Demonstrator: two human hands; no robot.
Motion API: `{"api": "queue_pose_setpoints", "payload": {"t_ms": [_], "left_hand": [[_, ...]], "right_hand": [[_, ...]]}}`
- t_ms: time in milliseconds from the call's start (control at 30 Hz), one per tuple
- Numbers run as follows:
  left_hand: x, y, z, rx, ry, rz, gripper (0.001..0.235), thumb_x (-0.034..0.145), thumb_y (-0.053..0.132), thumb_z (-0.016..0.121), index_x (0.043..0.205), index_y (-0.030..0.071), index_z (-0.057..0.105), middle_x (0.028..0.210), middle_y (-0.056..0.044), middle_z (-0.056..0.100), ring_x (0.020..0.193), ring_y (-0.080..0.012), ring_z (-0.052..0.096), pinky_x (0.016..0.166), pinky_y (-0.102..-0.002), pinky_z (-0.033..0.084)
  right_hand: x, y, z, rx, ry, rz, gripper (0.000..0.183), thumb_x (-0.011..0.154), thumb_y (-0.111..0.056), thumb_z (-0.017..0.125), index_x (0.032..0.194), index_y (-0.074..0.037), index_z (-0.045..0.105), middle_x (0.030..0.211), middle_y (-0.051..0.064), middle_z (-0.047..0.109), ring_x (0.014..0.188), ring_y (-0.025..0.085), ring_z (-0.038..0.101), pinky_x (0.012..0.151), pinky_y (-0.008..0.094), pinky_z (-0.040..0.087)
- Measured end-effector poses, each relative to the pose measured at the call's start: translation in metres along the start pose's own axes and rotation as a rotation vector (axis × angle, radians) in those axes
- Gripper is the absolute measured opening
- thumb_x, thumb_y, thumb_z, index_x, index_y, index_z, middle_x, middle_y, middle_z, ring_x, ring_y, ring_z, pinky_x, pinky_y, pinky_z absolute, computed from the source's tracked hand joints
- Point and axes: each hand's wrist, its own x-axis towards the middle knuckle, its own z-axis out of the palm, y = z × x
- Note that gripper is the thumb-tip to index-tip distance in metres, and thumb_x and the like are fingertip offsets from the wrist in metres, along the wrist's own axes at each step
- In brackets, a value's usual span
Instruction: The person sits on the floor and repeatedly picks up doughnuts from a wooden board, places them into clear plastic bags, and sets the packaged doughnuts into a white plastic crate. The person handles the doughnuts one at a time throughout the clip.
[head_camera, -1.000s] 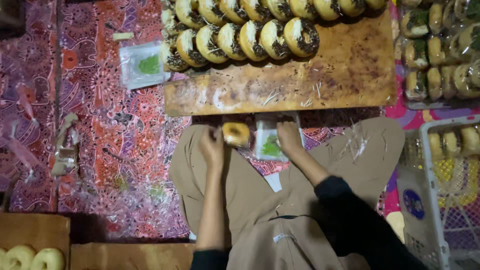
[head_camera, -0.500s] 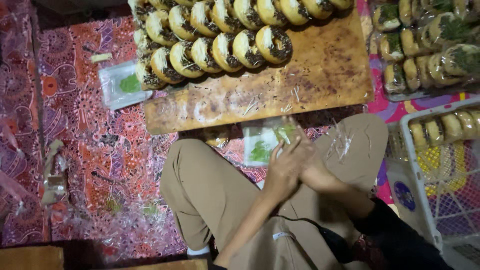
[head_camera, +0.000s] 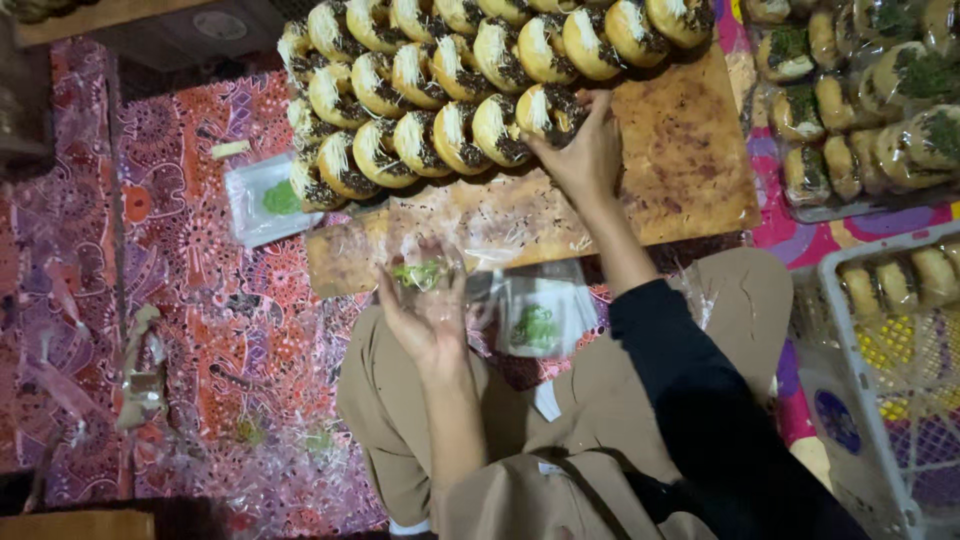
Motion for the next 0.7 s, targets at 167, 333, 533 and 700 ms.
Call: {"api": "queue_pose_setpoints", "payload": {"t_ms": [167,333,533,700], "left_hand": [[-0.009,0.034,0.012,-0.13,0.079,-0.04,0.085,0.073,0.045,0.075,0.146,0.02,0.039,0.146,-0.019,0.048,0.134,-0.0417,0.052,0.113,-0.071,0.031],[0.007,0.032,-0.011,-0.3,-0.098,-0.097,0.096,0.081,0.051,0.073,0.157,0.013,0.029,0.15,-0.027,0.039,0.14,-0.0473,0.045,0.119,-0.071,0.027],[0.026,0.01,-0.009,-0.487,-0.015,-0.136,0.094,0.081,0.053,0.066,0.155,0.015,0.023,0.153,-0.035,0.035,0.136,-0.0533,0.042,0.107,-0.07,0.037],[-0.013,-0.025,0.007,-0.52,0.11,0.071,0.074,0.094,0.048,0.055,0.151,0.015,0.021,0.161,-0.033,0.037,0.141,-0.0522,0.044,0.11,-0.069,0.041]], "right_hand": [[0.0,0.051,-0.103,-0.039,-0.289,-0.325,0.103,0.066,-0.031,0.089,0.154,-0.001,0.043,0.145,0.023,0.054,0.137,0.04,0.053,0.117,0.05,0.042],[-0.031,0.088,-0.099,-0.378,-0.076,-0.231,0.108,0.054,-0.05,0.103,0.136,0.001,0.056,0.134,0.027,0.055,0.127,0.044,0.052,0.106,0.054,0.041],[-0.098,0.011,-0.053,0.289,-0.06,-0.22,0.09,0.07,-0.041,0.098,0.138,0.002,0.057,0.141,0.021,0.055,0.132,0.037,0.056,0.114,0.048,0.046],[-0.202,-0.084,-0.093,0.37,-0.255,-0.3,0.075,0.058,-0.021,0.093,0.125,-0.002,0.064,0.125,0.015,0.064,0.117,0.031,0.061,0.101,0.045,0.052]]}}
